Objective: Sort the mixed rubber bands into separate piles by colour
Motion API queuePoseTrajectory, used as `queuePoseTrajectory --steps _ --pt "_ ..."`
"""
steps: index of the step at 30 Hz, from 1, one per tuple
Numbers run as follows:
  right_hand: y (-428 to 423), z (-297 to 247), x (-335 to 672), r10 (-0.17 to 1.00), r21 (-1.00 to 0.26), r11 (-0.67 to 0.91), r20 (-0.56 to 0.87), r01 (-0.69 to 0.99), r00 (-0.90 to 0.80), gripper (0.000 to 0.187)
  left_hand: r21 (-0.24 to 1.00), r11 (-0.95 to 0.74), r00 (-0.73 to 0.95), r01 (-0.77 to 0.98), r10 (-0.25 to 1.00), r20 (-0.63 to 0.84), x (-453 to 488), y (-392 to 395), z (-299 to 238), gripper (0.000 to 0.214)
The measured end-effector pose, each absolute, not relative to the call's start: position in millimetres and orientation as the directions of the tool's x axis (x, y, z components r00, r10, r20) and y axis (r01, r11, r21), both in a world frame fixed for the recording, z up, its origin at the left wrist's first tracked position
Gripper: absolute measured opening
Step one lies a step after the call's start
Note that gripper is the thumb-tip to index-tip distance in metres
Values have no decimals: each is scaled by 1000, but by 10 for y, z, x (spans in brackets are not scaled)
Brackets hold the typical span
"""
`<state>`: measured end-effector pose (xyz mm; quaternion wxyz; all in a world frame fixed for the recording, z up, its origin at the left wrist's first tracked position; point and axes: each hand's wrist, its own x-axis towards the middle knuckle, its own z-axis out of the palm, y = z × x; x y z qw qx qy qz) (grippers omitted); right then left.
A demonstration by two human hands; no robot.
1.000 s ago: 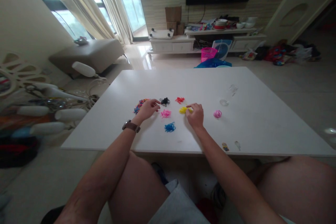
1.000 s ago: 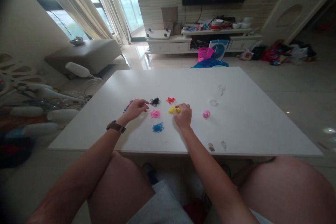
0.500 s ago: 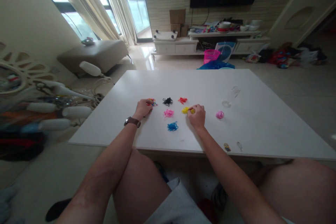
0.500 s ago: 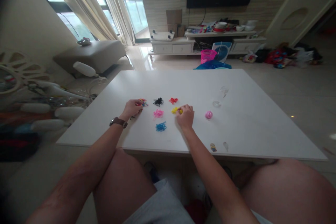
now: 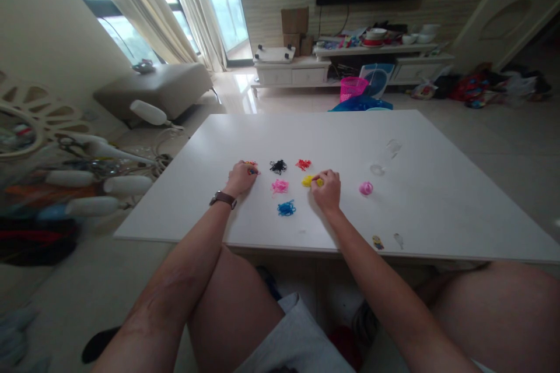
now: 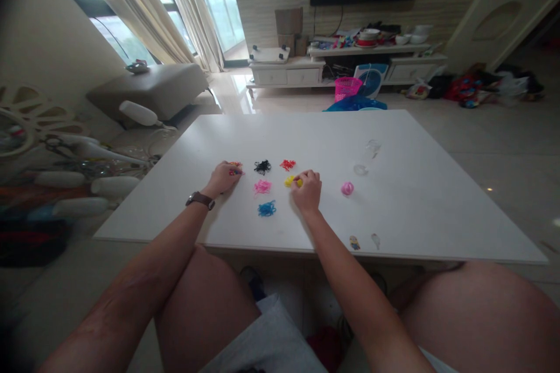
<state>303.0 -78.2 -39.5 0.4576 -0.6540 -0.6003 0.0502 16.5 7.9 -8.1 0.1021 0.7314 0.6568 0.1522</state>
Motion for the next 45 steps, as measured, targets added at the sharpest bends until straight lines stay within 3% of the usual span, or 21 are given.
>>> queuePoseTrajectory --steps 7,16,21,25,30,35,45 --pt "-787 -390 3020 830 -666 143 483 732 278 11 384 -106 67 917 991 114 67 192 -151 20" --pt "-778 -410 3026 836 -666 146 479 731 269 11 599 88 -161 796 984 69 -90 111 -12 20" --pt "-778 -411 3023 837 -656 148 481 740 260 11 530 121 -198 839 976 90 -102 111 -13 29" --pt "-780 -406 3017 842 -662 152 476 734 255 11 448 -11 -64 894 986 152 -2 140 -26 26" --pt "-781 -390 3014 856 -674 146 454 724 249 10 371 -15 -7 929 998 59 102 143 -57 17" --pt "-783 -382 3010 858 -671 145 451 727 245 11 364 36 -60 931 997 55 140 102 -56 17" --pt "-775 -410 3001 852 -661 152 465 735 242 10 303 -22 1 953 998 68 261 66 -31 33"
